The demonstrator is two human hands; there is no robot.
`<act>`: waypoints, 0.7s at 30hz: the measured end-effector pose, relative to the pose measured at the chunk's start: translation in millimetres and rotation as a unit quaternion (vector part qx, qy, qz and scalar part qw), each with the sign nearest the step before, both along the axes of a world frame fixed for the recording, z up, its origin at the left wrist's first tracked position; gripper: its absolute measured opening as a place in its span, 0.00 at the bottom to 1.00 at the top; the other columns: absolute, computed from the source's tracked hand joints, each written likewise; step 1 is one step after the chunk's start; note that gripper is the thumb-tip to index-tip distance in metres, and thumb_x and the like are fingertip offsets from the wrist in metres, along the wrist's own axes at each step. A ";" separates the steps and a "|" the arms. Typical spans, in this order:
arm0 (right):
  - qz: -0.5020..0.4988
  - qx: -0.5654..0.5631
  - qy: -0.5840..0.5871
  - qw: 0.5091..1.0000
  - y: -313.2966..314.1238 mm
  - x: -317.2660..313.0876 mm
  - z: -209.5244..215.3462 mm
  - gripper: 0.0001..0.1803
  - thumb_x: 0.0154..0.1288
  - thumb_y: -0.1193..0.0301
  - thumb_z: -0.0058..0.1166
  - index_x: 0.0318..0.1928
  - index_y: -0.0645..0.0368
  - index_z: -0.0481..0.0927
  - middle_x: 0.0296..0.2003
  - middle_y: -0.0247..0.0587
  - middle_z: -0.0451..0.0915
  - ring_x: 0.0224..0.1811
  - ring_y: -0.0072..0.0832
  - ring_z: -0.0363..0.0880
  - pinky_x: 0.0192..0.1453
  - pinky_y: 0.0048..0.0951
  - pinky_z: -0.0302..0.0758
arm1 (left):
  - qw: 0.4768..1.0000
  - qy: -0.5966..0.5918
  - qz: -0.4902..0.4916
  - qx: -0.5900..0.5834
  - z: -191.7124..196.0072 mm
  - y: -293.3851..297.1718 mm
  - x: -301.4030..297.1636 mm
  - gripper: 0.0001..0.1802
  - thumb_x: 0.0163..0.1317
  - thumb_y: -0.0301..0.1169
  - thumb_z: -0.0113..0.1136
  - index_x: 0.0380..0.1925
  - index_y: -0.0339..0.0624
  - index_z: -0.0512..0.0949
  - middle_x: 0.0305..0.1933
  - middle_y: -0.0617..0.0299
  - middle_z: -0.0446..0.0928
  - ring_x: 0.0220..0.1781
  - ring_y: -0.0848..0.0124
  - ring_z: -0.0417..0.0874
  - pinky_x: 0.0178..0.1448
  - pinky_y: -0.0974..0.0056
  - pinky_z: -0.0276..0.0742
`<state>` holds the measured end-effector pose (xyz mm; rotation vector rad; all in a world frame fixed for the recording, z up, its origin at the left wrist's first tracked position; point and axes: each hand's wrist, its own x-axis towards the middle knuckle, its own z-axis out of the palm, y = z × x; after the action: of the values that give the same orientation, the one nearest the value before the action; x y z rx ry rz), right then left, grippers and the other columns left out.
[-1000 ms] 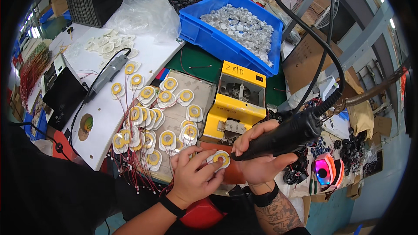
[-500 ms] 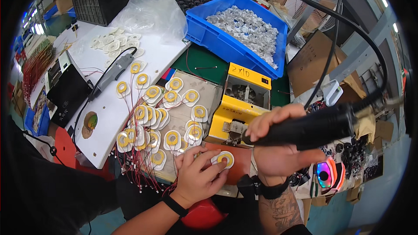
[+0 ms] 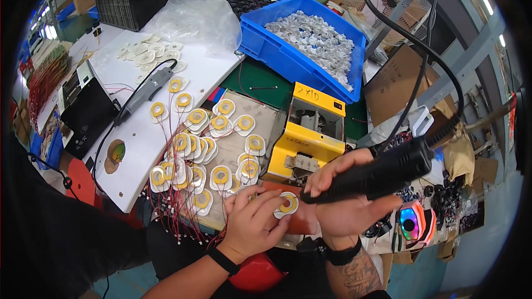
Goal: Manually assemble and test electronic components using a heat gun and fixture.
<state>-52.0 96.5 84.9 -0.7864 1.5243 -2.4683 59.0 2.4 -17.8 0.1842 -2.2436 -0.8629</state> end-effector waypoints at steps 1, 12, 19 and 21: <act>-0.003 0.019 0.001 1.000 1.7 7.9 1.6 0.57 0.49 0.11 0.34 0.43 0.58 0.66 0.24 0.41 0.73 0.24 0.31 0.75 0.34 0.35 0.78 | 1.000 0.002 -0.001 0.017 -0.5 0.0 -0.3 0.24 0.47 0.37 0.77 0.48 0.49 0.85 0.52 0.68 0.85 0.57 0.59 0.79 0.62 0.55 0.61; -0.008 0.088 0.022 0.996 -2.5 22.6 -12.1 0.59 0.47 0.10 0.35 0.44 0.61 0.66 0.25 0.43 0.76 0.26 0.31 0.78 0.36 0.35 0.81 | 0.999 -0.035 -0.006 0.018 2.9 -0.6 1.2 0.25 0.49 0.39 0.76 0.50 0.50 0.83 0.54 0.69 0.85 0.59 0.60 0.78 0.63 0.55 0.61; 0.007 0.089 0.023 0.996 -4.2 22.4 -12.3 0.58 0.48 0.11 0.35 0.44 0.61 0.66 0.25 0.43 0.76 0.26 0.31 0.78 0.36 0.34 0.81 | 0.999 -0.046 -0.011 0.011 4.5 -1.5 2.7 0.25 0.51 0.39 0.75 0.50 0.49 0.82 0.56 0.68 0.84 0.60 0.61 0.79 0.63 0.56 0.61; 0.007 0.094 0.027 0.995 -4.3 21.8 -14.1 0.58 0.48 0.11 0.35 0.44 0.61 0.66 0.25 0.43 0.76 0.26 0.31 0.78 0.36 0.34 0.81 | 0.999 -0.044 -0.011 0.012 4.4 -2.0 2.4 0.25 0.51 0.39 0.75 0.50 0.49 0.82 0.56 0.68 0.84 0.60 0.61 0.79 0.63 0.56 0.62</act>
<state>-30.2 92.2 70.8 -0.8323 1.7331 -2.2688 61.5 0.3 -13.4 0.2126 -2.3215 -0.9092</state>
